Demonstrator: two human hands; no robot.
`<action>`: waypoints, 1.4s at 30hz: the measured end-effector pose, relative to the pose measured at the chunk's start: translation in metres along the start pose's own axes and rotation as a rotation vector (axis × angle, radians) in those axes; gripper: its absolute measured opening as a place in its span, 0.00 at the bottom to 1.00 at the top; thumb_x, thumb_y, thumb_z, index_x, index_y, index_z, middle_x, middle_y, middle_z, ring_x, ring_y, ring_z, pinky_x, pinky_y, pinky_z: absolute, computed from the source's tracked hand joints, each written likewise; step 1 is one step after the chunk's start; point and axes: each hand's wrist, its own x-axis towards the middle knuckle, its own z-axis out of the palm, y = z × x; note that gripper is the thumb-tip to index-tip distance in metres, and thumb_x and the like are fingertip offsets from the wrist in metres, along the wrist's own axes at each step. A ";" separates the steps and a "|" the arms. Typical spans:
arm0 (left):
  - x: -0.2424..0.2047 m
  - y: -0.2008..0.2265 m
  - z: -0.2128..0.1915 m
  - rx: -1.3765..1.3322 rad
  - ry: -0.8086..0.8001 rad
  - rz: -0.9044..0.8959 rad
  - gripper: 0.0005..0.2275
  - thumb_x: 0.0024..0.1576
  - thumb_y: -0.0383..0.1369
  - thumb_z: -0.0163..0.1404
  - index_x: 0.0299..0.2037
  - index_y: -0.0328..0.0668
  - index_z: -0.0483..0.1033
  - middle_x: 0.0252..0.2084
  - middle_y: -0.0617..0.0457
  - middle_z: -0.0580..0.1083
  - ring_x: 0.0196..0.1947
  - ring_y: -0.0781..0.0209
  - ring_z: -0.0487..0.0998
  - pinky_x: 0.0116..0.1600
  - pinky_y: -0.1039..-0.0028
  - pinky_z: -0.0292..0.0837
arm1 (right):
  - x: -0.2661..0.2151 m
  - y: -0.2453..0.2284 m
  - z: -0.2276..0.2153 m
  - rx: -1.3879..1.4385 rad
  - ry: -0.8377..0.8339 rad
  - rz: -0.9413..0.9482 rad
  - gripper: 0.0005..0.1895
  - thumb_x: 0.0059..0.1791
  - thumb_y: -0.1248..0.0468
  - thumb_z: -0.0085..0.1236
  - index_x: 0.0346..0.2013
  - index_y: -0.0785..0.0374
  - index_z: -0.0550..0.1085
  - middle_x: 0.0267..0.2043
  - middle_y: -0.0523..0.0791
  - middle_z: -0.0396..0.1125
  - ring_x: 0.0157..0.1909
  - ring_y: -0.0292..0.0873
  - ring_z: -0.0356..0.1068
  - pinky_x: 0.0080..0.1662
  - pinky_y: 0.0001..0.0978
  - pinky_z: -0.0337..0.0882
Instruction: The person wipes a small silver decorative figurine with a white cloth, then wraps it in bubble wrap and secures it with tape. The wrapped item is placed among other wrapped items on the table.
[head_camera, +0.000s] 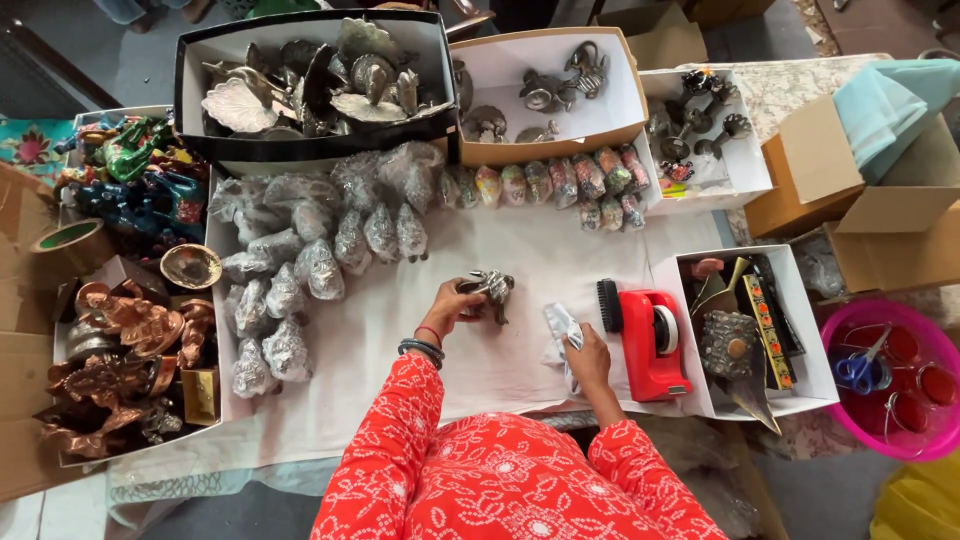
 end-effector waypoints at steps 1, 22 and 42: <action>0.001 -0.002 -0.003 -0.062 0.018 -0.005 0.23 0.48 0.25 0.61 0.54 0.32 0.72 0.40 0.48 0.78 0.34 0.55 0.81 0.41 0.57 0.84 | -0.002 -0.001 0.000 0.010 0.001 -0.010 0.17 0.46 0.54 0.64 0.42 0.61 0.73 0.41 0.53 0.74 0.46 0.62 0.72 0.45 0.54 0.70; -0.114 -0.054 0.085 1.060 -0.285 0.834 0.28 0.53 0.32 0.57 0.66 0.45 0.67 0.66 0.45 0.67 0.64 0.43 0.68 0.63 0.61 0.68 | -0.022 -0.021 -0.025 -0.365 0.131 -0.290 0.25 0.45 0.61 0.62 0.57 0.56 0.73 0.60 0.44 0.64 0.63 0.51 0.61 0.54 0.51 0.65; -0.057 -0.086 0.176 1.325 -0.540 0.780 0.41 0.49 0.40 0.61 0.74 0.46 0.53 0.71 0.42 0.60 0.70 0.42 0.60 0.68 0.58 0.60 | -0.061 0.021 -0.075 -0.175 0.241 -0.337 0.22 0.46 0.73 0.55 0.54 0.57 0.77 0.58 0.47 0.68 0.59 0.51 0.66 0.58 0.40 0.70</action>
